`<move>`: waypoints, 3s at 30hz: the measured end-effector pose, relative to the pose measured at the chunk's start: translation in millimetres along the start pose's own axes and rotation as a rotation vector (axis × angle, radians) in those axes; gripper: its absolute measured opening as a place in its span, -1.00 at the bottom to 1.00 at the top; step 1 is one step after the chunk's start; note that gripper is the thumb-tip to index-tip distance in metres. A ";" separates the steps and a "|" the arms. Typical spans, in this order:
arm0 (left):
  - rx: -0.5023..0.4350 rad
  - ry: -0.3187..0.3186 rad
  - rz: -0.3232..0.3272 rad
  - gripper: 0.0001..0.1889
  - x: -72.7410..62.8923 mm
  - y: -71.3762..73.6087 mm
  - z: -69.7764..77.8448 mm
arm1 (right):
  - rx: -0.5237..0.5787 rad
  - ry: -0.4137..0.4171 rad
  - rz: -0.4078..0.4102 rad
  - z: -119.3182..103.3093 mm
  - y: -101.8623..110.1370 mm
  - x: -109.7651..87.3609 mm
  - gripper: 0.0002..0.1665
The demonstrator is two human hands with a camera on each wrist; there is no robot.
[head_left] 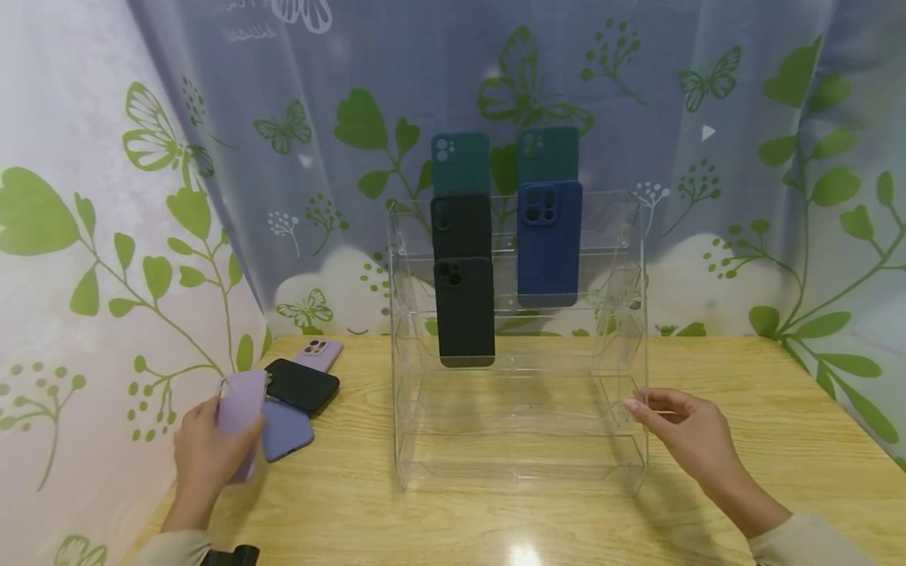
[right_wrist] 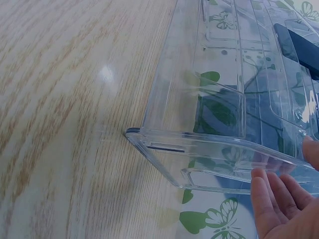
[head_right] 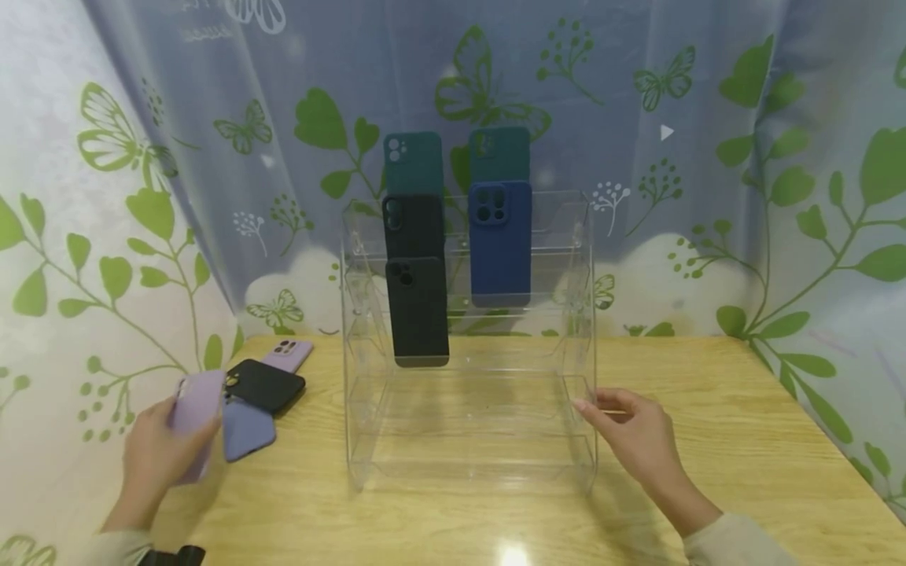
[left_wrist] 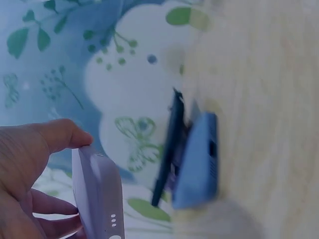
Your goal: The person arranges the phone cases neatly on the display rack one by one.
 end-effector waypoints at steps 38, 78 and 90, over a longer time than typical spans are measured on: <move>-0.355 -0.460 0.210 -0.16 -61.5 54.2 199.1 | 0.009 -0.009 -0.012 -1.5 -0.7 -0.8 -0.28; -0.629 -0.657 0.064 -0.05 -113.3 4.7 362.8 | 0.008 0.002 0.001 -1.7 -0.3 -0.9 -0.29; -0.546 -0.621 0.077 0.08 -124.4 -48.6 390.1 | 0.018 -0.018 0.001 -0.3 -0.9 -1.1 -0.27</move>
Point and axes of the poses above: each hand's wrist, its own x-axis towards the middle knuckle, its own y-axis out of the back of the hand, z = x × y, the point moved 9 cm from there along x, towards the middle knuckle, and after that the axes turned 8 degrees about y, right-handed, at the moved point
